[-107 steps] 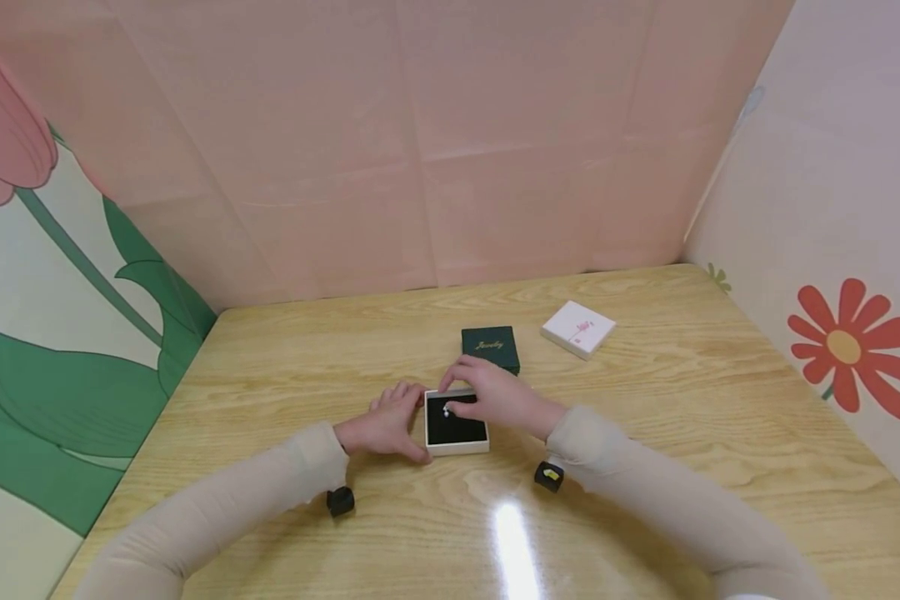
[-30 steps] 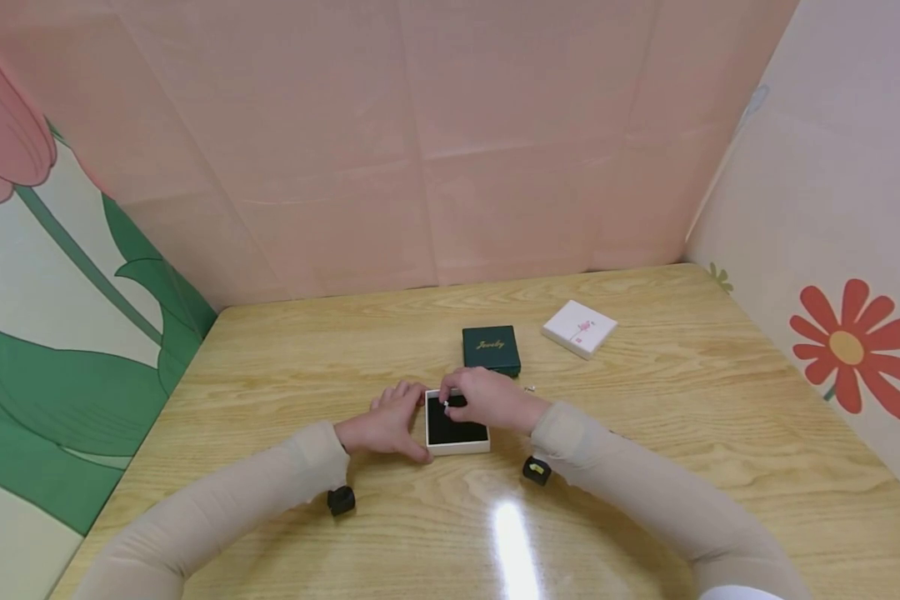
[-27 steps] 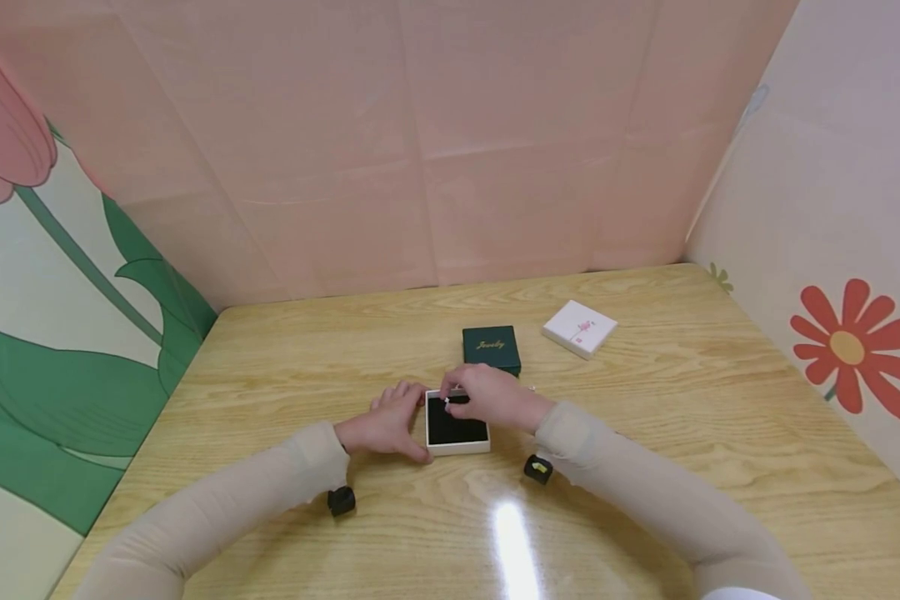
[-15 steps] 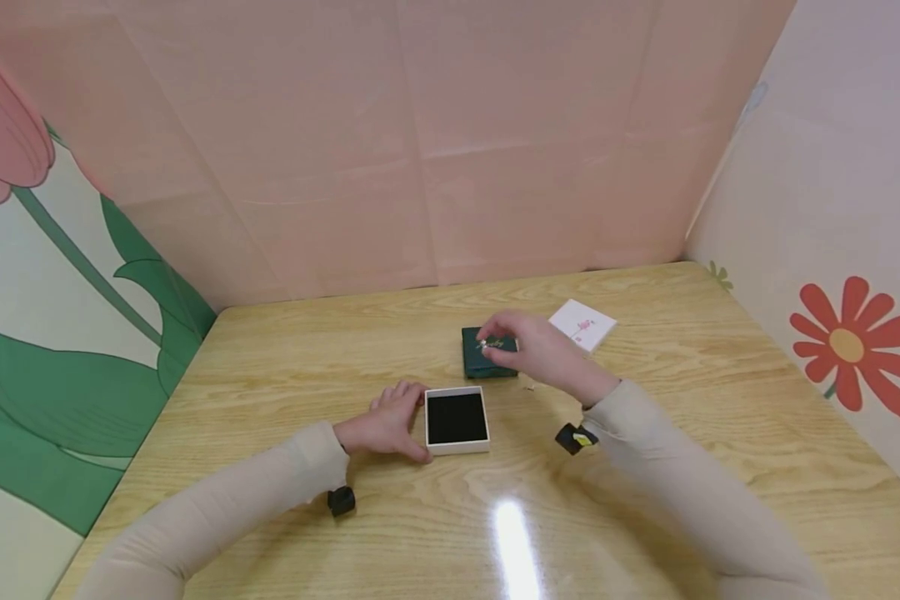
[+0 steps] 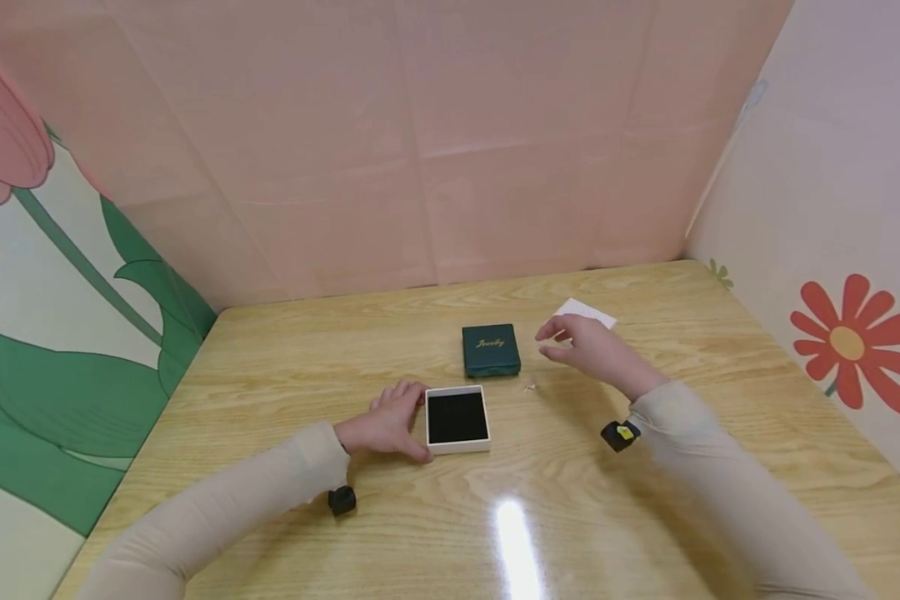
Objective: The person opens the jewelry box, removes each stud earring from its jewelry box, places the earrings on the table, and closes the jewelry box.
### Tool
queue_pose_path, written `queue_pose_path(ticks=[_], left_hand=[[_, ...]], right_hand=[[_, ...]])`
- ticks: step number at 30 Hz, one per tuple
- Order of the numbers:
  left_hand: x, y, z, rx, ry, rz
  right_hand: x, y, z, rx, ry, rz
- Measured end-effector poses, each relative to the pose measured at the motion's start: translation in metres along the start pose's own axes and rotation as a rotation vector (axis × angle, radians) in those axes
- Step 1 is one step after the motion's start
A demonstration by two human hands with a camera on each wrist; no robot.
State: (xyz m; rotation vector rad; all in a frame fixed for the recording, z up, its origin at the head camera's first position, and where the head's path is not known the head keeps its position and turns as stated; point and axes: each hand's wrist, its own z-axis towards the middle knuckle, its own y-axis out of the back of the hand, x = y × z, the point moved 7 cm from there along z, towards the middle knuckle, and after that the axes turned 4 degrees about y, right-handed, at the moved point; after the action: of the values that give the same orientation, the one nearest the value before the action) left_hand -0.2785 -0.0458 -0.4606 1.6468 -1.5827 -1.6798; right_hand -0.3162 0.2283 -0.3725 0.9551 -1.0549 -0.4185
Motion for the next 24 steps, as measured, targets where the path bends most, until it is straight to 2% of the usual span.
queue_pose_path(ticks=[6,10,24], left_hand=[[-0.001,0.0,-0.001,-0.01,-0.001,0.004],[0.0,0.0,0.0,-0.014,-0.003,0.001],[0.002,-0.001,0.002,-0.009,-0.008,0.004]], right_hand=[[-0.02,-0.031,-0.003,0.115,0.01,0.001],[-0.024,-0.044,-0.004,0.168,0.021,0.021],[-0.026,-0.053,-0.002,0.194,0.081,-0.013]])
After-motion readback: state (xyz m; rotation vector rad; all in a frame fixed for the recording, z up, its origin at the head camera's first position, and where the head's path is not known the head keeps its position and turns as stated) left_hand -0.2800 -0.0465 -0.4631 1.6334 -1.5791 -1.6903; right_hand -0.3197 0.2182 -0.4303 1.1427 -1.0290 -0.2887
